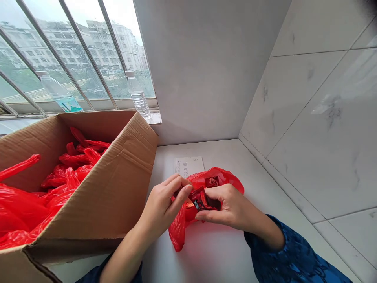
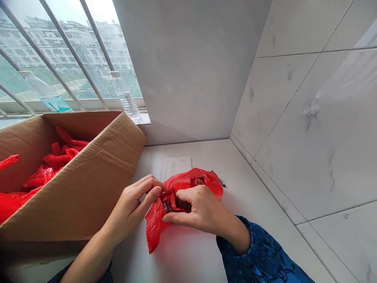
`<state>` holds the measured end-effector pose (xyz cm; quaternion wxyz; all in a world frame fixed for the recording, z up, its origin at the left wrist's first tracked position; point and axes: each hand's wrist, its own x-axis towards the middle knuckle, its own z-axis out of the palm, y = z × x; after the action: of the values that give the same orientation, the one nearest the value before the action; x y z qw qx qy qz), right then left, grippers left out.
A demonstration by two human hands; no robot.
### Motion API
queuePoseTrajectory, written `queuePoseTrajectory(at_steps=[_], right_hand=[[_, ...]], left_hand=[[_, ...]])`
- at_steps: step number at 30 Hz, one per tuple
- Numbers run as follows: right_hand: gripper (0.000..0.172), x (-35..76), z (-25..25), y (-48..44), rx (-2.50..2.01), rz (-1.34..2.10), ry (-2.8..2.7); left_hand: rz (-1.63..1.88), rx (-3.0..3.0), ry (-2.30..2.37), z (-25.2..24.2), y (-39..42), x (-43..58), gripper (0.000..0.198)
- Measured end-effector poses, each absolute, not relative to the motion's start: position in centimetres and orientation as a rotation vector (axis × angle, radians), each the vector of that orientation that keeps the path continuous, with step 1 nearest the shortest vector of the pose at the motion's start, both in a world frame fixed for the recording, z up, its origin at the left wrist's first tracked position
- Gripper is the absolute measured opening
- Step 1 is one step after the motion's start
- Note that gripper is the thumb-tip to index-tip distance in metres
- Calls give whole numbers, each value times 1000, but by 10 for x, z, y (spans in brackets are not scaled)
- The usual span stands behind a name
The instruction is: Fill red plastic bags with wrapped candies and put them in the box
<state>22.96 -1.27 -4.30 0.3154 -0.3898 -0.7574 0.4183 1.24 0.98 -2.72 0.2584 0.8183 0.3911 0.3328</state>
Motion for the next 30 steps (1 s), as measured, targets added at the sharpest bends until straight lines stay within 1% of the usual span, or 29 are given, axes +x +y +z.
queuePoseTrajectory(at_steps=[3, 6, 8, 10, 14, 21, 23, 26, 30], right_hand=[[31, 227, -43, -15, -1052, 1035, -2013], [27, 227, -41, -17, -1096, 975, -2002], [26, 229, -39, -18, -1104, 984, -1986], [28, 231, -38, -19, -1091, 989, -1983], [43, 232, -40, -19, -980, 813, -2047], [42, 225, -43, -18, -856, 607, -2047], [43, 224, -44, -17, -828, 622, -2007], [43, 224, -43, -17, -806, 734, -1960], [46, 228, -42, -19, -836, 928, -2032]], left_hand=[[887, 2197, 963, -26, 7, 15, 15], [900, 2191, 904, -25, 7, 16, 12], [958, 2200, 914, -24, 7, 15, 14], [1038, 2212, 939, -23, 8, 15, 15], [1139, 2199, 954, -22, 7, 14, 17], [1265, 1811, 930, -25, 0, 21, 23], [1295, 1723, 923, -26, -2, 24, 23], [1299, 1647, 922, -27, -3, 27, 24], [1144, 1778, 955, -28, 2, 25, 26]])
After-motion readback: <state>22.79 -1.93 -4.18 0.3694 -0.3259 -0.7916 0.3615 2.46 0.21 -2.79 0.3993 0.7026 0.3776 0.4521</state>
